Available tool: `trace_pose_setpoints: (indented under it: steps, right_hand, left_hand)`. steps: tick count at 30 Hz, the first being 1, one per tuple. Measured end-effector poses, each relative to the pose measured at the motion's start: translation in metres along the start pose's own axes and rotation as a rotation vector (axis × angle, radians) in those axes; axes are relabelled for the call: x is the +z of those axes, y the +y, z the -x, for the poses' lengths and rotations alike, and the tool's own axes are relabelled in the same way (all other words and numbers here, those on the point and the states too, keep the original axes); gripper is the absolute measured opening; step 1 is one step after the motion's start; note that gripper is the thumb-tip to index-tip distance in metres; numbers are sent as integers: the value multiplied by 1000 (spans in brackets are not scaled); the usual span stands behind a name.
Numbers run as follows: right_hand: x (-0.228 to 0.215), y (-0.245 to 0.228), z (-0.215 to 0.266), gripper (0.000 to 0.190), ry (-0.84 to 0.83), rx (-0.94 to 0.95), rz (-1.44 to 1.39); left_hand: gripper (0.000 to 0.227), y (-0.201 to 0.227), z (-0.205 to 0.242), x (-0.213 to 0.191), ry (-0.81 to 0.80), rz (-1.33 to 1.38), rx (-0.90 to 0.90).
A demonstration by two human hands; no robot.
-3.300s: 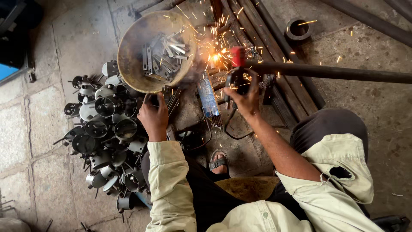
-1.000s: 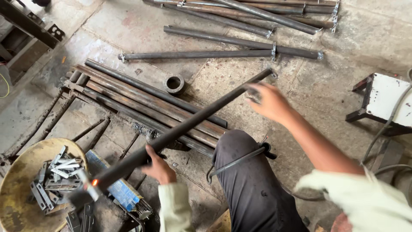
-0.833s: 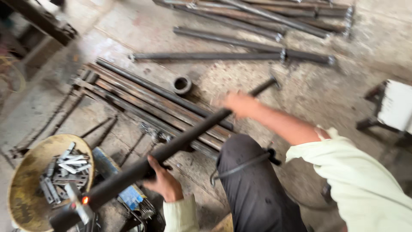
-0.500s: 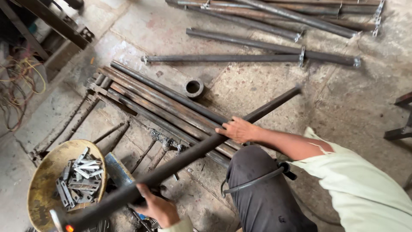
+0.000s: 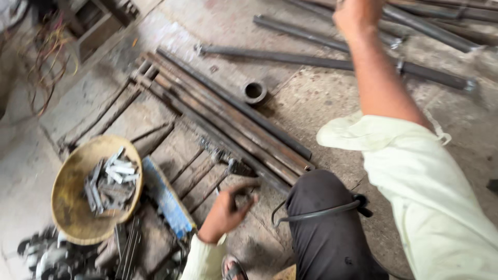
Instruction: The person sits on the floor and uses a welding torch to attach small metal brackets to long metal rods. They pick up a rod, position a bracket, weld it in place, and then move the finished rod aside to repeat the process with new materials.
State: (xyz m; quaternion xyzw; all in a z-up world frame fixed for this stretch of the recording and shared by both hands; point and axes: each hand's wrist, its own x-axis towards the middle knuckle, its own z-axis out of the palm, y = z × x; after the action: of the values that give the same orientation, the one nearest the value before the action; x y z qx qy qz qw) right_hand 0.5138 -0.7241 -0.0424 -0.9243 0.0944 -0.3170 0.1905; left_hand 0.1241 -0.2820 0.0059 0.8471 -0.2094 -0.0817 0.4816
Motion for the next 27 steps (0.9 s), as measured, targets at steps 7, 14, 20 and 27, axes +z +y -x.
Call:
trace_pose_setpoints:
  steps: [7, 14, 20, 27]
  right_hand:
    - [103, -154, 144, 64, -648, 240, -240]
    - [162, -112, 333, 84, -1153, 321, -171]
    - [153, -79, 386, 101, -1265, 341, 81]
    - [143, -93, 455, 142, -1428, 488, 161]
  left_hand:
    - [37, -46, 152, 3, -190, -19, -504]
    - [42, -73, 165, 4, -45, -380, -475]
    - [56, -96, 165, 11, -344, -588, -682]
    - [59, -97, 167, 27, -447, -590, -730]
